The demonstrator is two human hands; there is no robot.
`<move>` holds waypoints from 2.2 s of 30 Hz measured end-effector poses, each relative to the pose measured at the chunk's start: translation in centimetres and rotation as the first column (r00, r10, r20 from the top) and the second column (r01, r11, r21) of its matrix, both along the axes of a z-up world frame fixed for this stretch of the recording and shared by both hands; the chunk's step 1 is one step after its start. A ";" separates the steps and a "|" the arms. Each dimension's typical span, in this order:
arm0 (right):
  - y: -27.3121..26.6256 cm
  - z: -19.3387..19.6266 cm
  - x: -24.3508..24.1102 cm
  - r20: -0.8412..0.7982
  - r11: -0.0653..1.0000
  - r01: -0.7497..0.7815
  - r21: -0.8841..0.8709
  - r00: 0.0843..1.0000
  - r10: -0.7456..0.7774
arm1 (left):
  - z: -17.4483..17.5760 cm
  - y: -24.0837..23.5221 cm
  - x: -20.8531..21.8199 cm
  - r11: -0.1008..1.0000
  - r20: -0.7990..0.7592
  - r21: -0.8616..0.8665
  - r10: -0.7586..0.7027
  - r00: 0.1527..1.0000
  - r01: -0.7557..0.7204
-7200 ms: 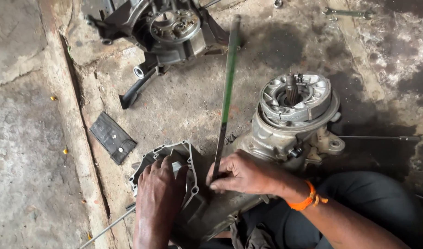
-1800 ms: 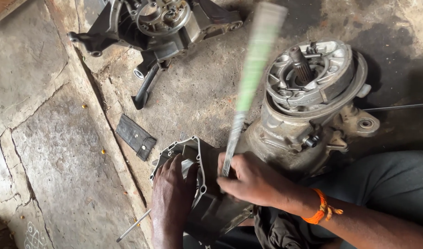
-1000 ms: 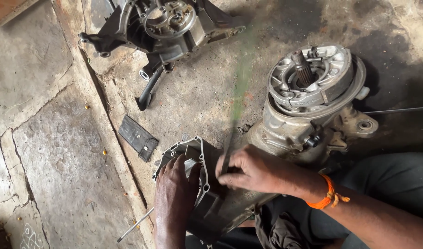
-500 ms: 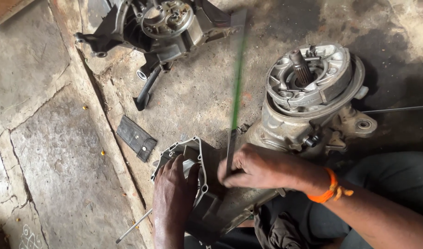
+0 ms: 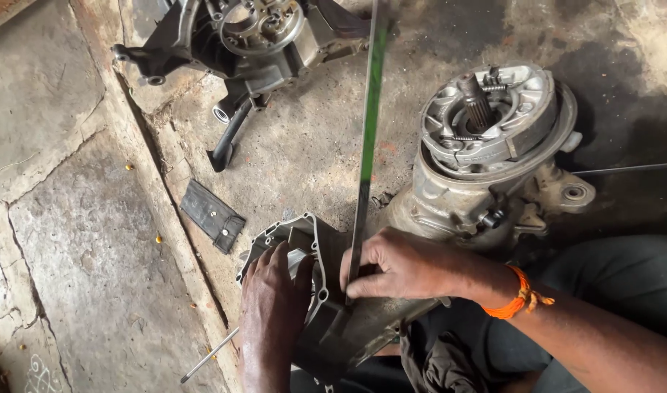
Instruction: The person sits on the floor holding a motorcycle engine crankcase between their legs and files its edge with a flat file, repeatedly stroking the metal surface while steadying the casing with the other hand.
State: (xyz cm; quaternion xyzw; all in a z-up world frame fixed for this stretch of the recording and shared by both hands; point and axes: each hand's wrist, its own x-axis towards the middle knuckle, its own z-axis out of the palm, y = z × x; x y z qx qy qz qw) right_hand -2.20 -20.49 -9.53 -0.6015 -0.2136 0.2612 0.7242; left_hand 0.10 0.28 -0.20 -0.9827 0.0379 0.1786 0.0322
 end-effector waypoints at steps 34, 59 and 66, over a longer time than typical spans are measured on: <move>0.5 -0.4 -0.1 -0.060 0.961 -0.171 -0.219 0.985 0.161 | 1.2 -0.1 0.3 0.999 -0.049 0.054 0.009 0.999 -0.006; 1.1 0.0 0.0 -0.243 0.960 -0.055 -0.273 0.970 -0.013 | 0.7 0.0 0.1 0.998 -0.068 0.058 0.012 0.998 -0.008; 2.7 -2.6 -0.8 -0.300 0.991 0.133 0.012 0.946 -0.123 | 1.9 -0.8 0.4 0.992 -0.129 0.098 0.091 0.987 -0.079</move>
